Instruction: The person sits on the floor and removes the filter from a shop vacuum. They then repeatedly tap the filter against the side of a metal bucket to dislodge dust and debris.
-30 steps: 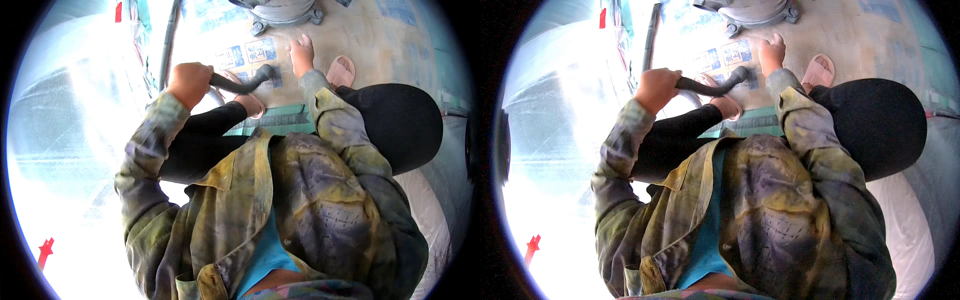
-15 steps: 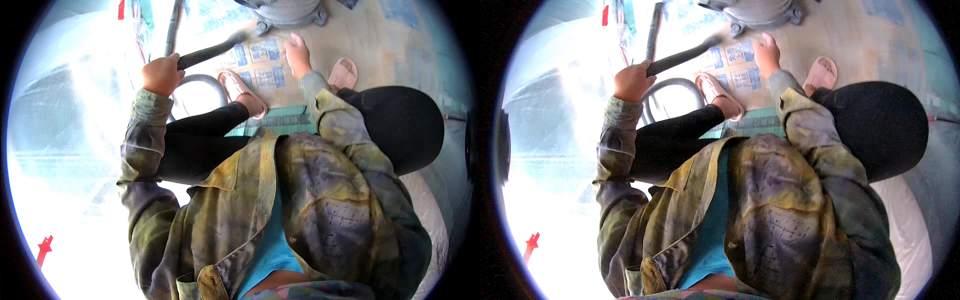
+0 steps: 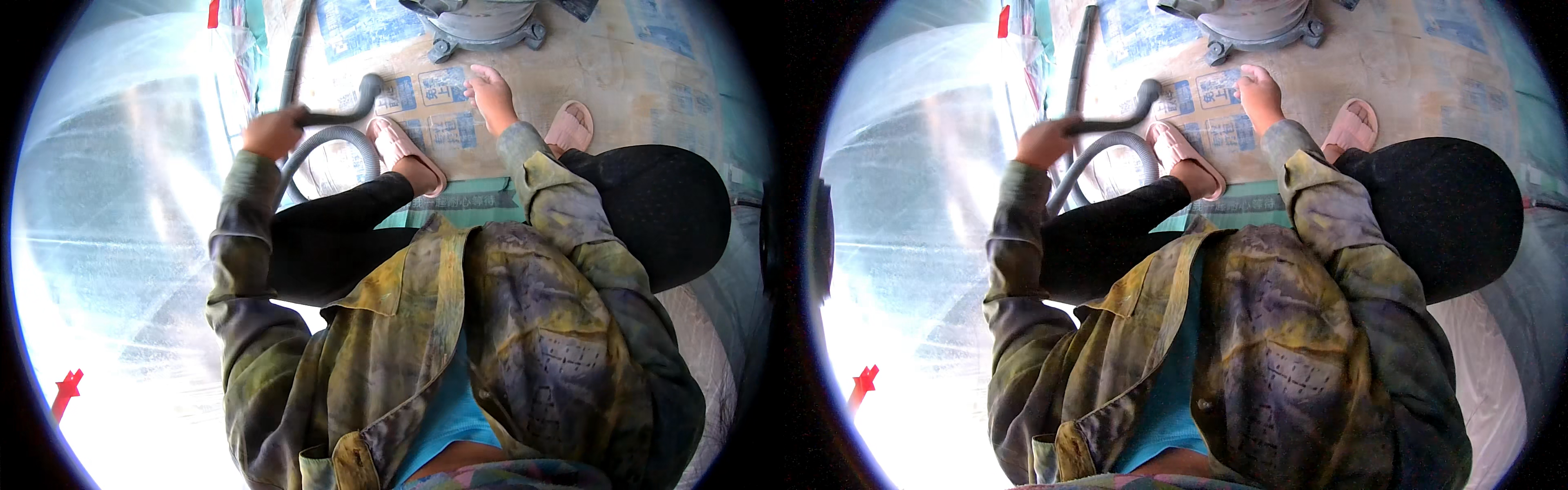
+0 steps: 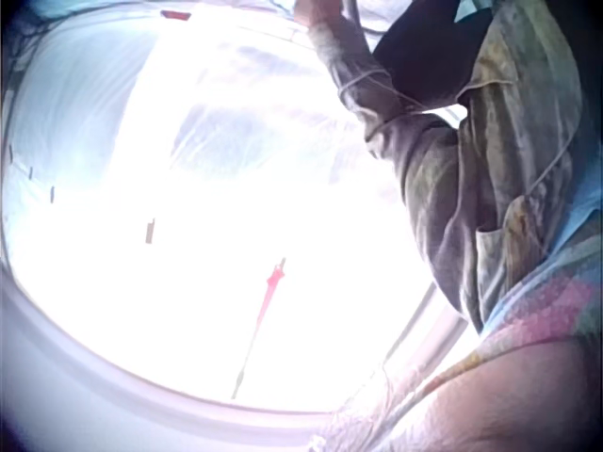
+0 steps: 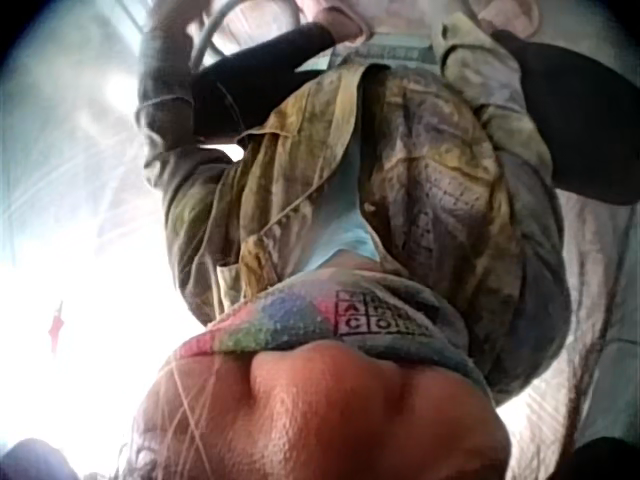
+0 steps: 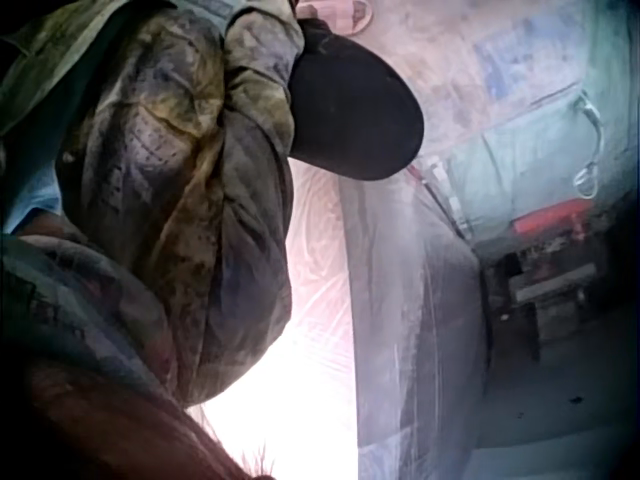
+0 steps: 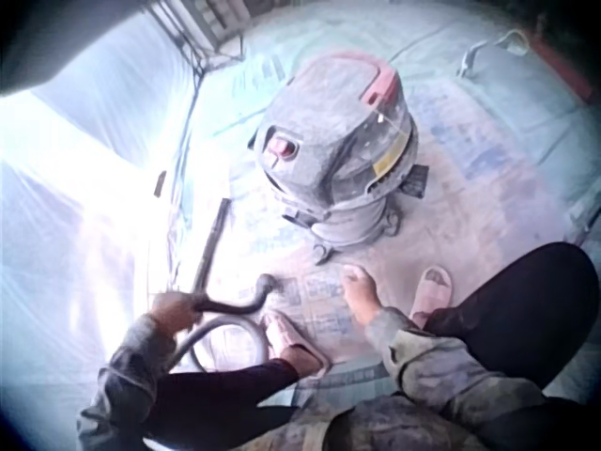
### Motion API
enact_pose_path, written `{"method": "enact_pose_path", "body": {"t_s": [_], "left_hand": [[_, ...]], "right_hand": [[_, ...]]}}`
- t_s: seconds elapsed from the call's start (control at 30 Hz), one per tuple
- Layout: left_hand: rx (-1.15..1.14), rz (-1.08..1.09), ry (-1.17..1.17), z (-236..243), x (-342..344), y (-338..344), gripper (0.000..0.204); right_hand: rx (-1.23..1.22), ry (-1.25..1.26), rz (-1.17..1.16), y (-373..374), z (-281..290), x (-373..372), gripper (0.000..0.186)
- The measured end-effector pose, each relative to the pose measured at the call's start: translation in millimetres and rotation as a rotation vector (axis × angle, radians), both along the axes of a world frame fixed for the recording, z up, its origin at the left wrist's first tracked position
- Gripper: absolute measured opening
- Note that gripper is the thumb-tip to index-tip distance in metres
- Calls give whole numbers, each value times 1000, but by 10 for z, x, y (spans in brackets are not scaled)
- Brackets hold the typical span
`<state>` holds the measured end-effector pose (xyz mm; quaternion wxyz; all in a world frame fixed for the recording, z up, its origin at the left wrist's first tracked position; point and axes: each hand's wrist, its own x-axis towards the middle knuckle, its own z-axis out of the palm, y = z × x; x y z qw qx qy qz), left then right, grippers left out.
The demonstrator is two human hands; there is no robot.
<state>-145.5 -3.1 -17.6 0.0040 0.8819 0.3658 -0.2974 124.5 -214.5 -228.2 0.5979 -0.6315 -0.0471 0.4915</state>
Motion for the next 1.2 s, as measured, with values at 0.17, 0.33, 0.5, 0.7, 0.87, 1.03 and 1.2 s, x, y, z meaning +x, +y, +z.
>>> {"method": "enact_pose_path", "body": {"t_s": [0.17, 0.33, 0.5, 0.7, 0.87, 1.03, 1.2], "left_hand": [[384, 128, -402, 750, 648, 168, 46], [-121, -67, 174, -11, 130, -149, 39], [86, -132, -153, 128, 37, -98, 50], [190, -589, -365, 555, 590, -323, 54], [106, -596, -370, 521, 598, -843, 43], [-124, -459, -437, 505, 506, -579, 44], [-83, -377, -589, 836, 27, -245, 43]], "right_hand": [[-8, -95, -123, 13, -135, 247, 39], [2, -114, 39, 33, -143, -47, 42], [40, -567, 237, 98, 38, -277, 43], [401, -1159, 351, 366, 1119, -664, 79], [452, -1048, 493, 428, 949, -818, 50], [255, -1093, 496, 241, 665, -757, 40], [219, -936, 509, 172, 476, -575, 45]]}}
